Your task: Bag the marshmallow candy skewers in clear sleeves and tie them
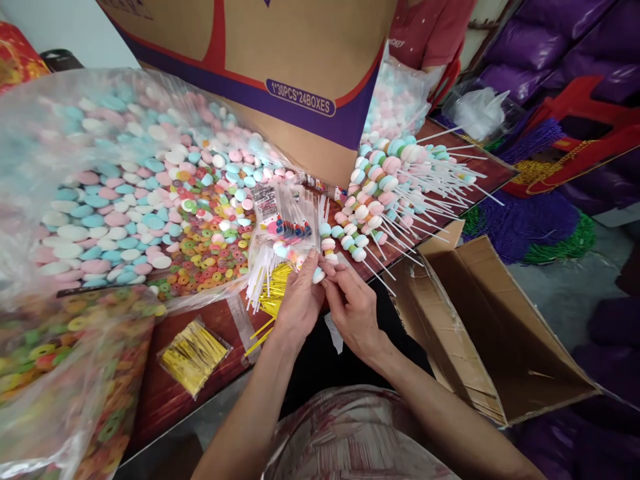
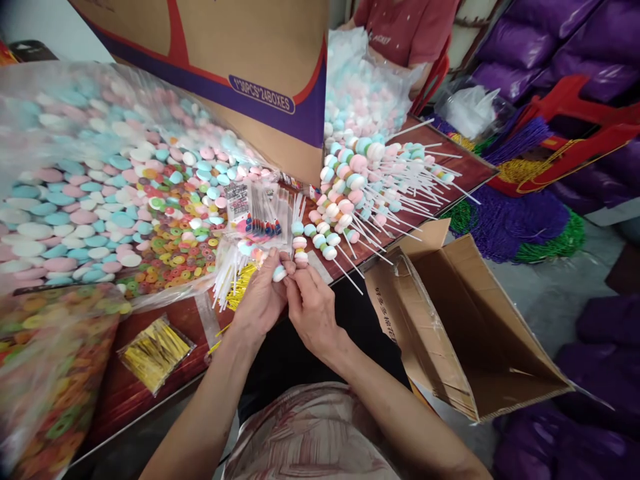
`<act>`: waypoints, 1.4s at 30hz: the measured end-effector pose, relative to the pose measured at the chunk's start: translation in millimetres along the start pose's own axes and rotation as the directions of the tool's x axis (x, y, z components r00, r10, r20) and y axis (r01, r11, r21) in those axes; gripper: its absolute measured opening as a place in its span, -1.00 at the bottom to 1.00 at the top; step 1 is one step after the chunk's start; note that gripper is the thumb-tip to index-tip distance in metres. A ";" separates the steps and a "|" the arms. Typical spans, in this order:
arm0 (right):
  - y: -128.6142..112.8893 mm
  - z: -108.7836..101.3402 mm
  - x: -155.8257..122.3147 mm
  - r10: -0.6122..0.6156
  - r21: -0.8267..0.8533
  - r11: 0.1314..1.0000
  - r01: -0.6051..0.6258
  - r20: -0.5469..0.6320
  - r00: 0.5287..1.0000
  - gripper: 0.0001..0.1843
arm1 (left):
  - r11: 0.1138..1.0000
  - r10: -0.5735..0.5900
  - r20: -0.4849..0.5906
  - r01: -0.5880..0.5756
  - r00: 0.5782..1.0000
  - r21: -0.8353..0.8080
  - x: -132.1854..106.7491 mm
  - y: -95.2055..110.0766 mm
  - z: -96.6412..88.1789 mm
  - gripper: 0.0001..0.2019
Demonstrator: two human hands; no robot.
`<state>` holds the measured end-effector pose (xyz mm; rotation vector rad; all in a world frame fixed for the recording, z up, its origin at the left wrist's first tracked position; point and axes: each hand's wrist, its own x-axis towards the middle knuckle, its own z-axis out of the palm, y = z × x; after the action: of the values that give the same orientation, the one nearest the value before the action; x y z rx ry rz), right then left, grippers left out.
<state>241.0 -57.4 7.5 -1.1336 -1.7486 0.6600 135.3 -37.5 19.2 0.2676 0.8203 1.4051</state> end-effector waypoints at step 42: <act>6.0 -19.5 20.8 0.403 0.413 0.047 -0.910 0.825 0.396 -0.71 | 0.972 0.223 -0.093 -0.229 0.970 -0.054 7.4 7.7 -1.1 -0.67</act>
<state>257.9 -36.9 19.6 -0.9976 -0.6729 2.4068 128.3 -29.5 20.6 0.2583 0.8329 1.6636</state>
